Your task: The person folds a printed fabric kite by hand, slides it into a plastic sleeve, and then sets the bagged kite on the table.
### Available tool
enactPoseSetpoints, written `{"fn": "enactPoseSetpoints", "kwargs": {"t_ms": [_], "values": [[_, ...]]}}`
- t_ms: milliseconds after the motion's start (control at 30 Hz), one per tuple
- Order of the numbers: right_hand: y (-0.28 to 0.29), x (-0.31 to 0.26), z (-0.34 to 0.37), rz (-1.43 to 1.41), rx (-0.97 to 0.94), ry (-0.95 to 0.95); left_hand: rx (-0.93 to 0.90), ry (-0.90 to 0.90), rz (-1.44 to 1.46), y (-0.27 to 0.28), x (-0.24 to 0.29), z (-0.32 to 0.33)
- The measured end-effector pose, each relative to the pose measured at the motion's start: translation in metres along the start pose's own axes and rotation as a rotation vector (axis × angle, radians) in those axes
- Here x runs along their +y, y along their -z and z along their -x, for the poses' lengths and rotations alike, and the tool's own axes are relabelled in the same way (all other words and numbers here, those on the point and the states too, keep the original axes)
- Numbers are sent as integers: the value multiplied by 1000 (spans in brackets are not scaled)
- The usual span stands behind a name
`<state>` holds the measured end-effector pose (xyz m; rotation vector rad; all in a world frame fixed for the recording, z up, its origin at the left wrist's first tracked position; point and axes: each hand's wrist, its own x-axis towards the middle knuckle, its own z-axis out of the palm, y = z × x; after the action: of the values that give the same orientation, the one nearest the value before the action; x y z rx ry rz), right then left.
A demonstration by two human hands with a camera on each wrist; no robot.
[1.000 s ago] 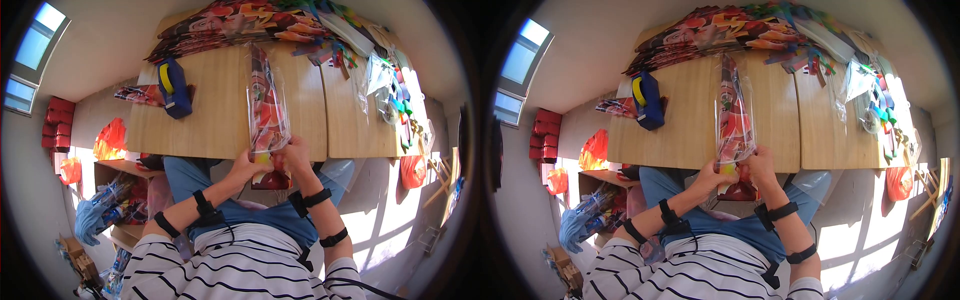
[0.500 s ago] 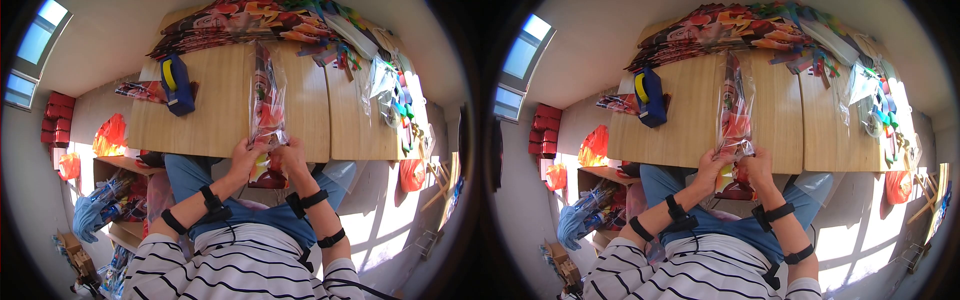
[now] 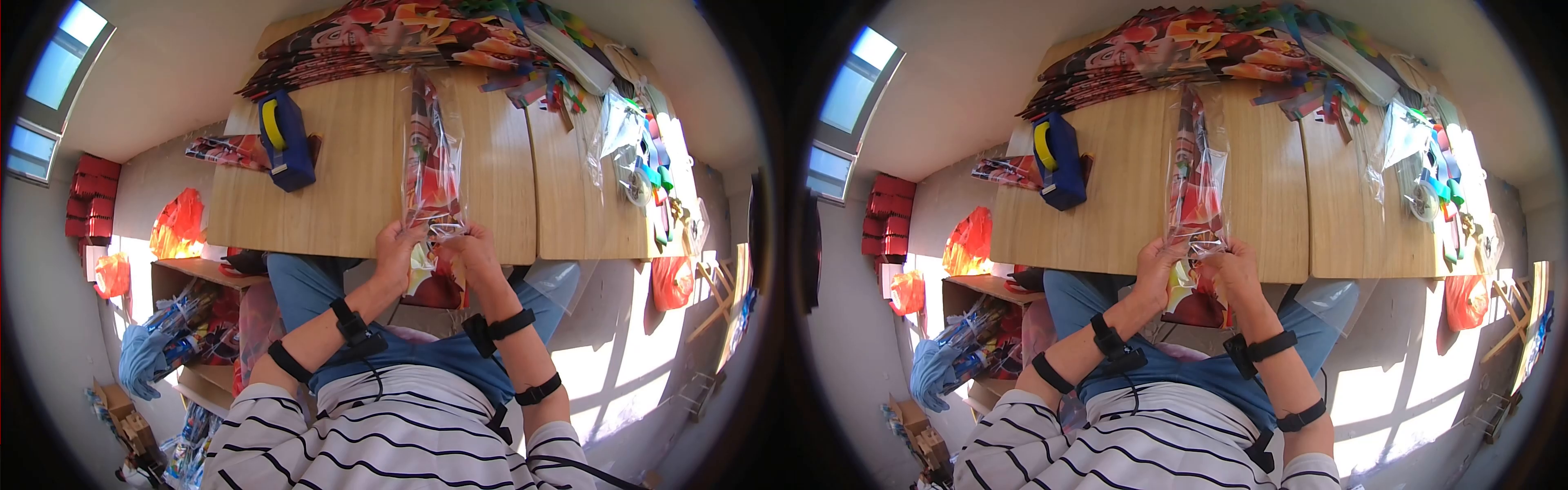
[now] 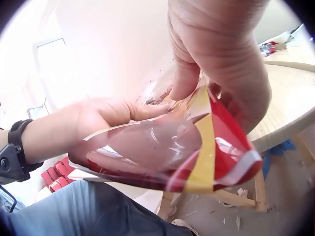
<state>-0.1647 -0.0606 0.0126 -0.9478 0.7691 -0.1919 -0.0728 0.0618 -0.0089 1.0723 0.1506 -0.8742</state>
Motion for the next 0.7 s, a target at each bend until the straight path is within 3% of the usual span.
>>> {"fn": "enactPoseSetpoints", "kwargs": {"t_ms": [67, 367, 500, 700], "values": [[2, -8, 10, 29, 4, 12, 29, 11, 3, 0, 3, 0], [30, 6, 113, 65, 47, -303, 28, 62, 35, -12, 0, -3], [32, 17, 118, -134, 128, -149, 24, 51, 39, -25, -5, 3], [34, 14, 118, -263, 144, -119, -5, 72, -96, -23, -10, 2]]}}
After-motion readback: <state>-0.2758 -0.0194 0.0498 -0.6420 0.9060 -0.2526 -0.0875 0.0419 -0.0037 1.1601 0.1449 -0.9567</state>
